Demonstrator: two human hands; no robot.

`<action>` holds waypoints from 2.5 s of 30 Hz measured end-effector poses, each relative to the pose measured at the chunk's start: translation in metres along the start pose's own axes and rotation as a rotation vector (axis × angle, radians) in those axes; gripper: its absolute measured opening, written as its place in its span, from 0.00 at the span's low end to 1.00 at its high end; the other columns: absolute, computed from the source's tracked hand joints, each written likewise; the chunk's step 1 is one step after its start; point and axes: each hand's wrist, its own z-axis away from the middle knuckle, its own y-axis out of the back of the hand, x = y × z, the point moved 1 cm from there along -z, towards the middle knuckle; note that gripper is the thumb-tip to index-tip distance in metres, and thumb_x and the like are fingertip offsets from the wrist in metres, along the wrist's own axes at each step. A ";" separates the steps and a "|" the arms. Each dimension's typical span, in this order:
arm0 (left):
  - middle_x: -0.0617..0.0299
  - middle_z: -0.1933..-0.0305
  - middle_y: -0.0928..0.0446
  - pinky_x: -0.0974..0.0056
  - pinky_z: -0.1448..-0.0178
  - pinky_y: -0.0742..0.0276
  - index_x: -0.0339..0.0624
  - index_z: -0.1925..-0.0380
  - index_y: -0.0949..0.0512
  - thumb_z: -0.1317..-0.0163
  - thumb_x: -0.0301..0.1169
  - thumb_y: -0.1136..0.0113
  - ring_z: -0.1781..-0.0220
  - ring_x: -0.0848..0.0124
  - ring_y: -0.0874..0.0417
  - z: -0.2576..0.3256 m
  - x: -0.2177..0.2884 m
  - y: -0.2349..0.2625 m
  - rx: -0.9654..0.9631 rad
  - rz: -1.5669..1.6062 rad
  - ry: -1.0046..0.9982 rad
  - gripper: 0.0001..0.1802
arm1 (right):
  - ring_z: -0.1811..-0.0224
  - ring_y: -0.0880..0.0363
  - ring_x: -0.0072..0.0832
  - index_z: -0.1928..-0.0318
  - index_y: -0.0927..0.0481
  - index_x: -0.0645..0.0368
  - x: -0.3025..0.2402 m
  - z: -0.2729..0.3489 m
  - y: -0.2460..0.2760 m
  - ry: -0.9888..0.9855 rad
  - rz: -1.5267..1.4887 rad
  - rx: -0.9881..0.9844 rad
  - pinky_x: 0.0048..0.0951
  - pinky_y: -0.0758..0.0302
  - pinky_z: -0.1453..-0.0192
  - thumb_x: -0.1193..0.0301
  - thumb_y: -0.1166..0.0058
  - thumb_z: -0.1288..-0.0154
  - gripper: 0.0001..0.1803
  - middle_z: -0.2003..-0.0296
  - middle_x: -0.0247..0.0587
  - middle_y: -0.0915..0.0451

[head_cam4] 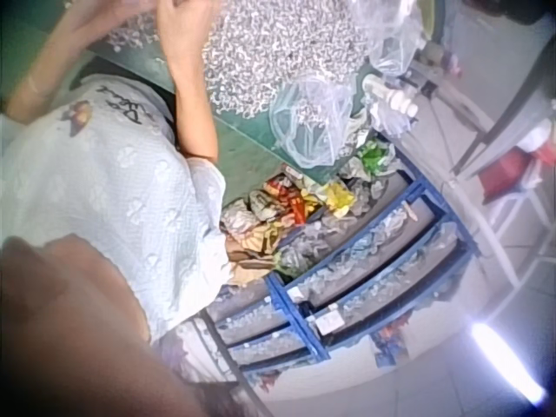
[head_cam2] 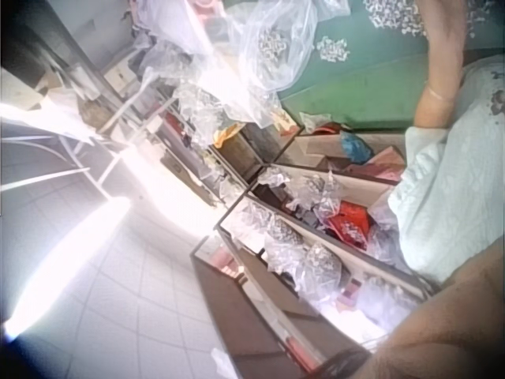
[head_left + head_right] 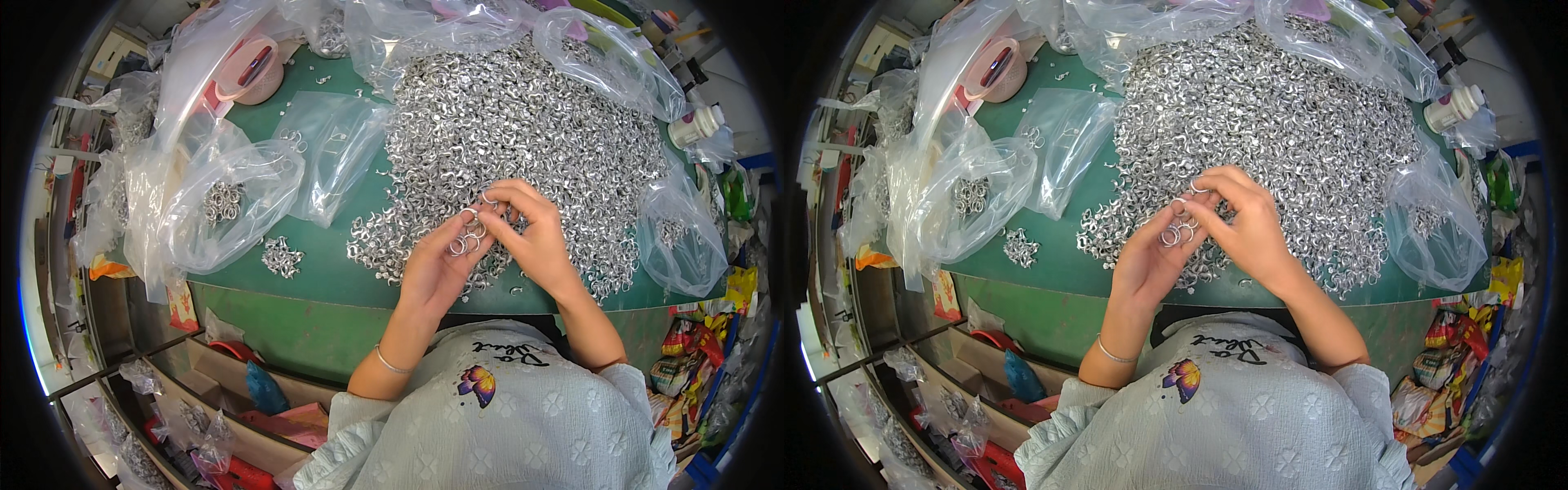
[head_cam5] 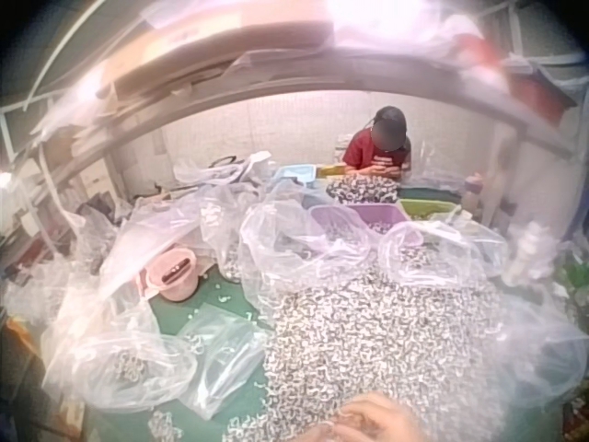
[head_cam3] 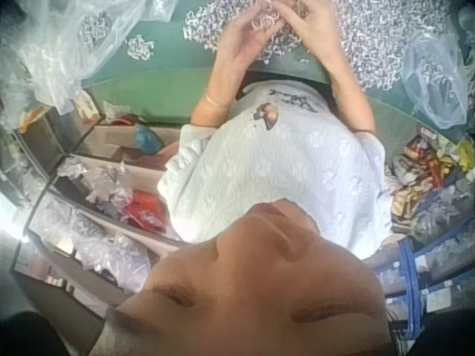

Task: The person picks up individual small metal rings from a large pile on a workbench and sorts them by hand, occasionally gathering several in their palm before placing them into small piles or plastic bags.

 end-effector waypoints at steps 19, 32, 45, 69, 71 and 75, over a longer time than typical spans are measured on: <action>0.41 0.36 0.45 0.51 0.30 0.46 0.27 0.40 0.47 0.44 0.21 0.60 0.33 0.55 0.43 -0.003 0.002 0.002 -0.130 0.189 -0.068 0.29 | 0.73 0.30 0.16 0.64 0.24 0.64 0.008 0.012 -0.001 -0.202 -0.445 -0.044 0.18 0.34 0.71 0.75 0.50 0.39 0.05 0.71 0.35 0.24; 0.38 0.33 0.53 0.52 0.29 0.55 0.25 0.40 0.46 0.42 0.28 0.63 0.30 0.53 0.50 -0.002 0.000 0.003 -0.223 0.330 -0.074 0.29 | 0.79 0.33 0.19 0.55 0.33 0.64 0.011 0.009 0.000 -0.551 -1.258 -0.178 0.17 0.38 0.78 0.72 0.58 0.36 0.11 0.73 0.35 0.28; 0.39 0.34 0.49 0.55 0.33 0.46 0.28 0.40 0.45 0.35 0.37 0.64 0.34 0.53 0.42 0.000 -0.003 -0.001 -0.193 0.046 -0.081 0.28 | 0.72 0.23 0.37 0.65 0.25 0.62 -0.014 0.012 -0.015 0.052 0.202 -0.217 0.35 0.29 0.71 0.72 0.41 0.49 0.11 0.70 0.44 0.26; 0.50 0.49 0.28 0.57 0.46 0.26 0.35 0.53 0.30 0.36 0.35 0.54 0.47 0.61 0.27 0.001 -0.007 0.008 -0.086 -0.176 -0.118 0.17 | 0.83 0.38 0.14 0.52 0.34 0.63 -0.018 0.009 -0.006 -0.651 -0.909 -0.622 0.15 0.45 0.84 0.80 0.59 0.43 0.16 0.78 0.30 0.32; 0.52 0.51 0.27 0.59 0.48 0.25 0.36 0.56 0.28 0.37 0.32 0.52 0.49 0.62 0.26 0.001 -0.008 0.011 -0.068 -0.183 -0.147 0.14 | 0.83 0.38 0.14 0.50 0.35 0.63 -0.020 0.014 -0.006 -0.642 -0.832 -0.599 0.16 0.44 0.82 0.81 0.59 0.43 0.18 0.78 0.30 0.32; 0.56 0.58 0.25 0.64 0.52 0.25 0.36 0.61 0.27 0.37 0.30 0.51 0.56 0.67 0.24 0.002 -0.010 0.008 0.016 -0.088 -0.151 0.09 | 0.82 0.38 0.14 0.45 0.37 0.63 -0.009 0.032 -0.017 -0.185 -0.392 -0.370 0.15 0.41 0.79 0.82 0.60 0.45 0.23 0.77 0.30 0.32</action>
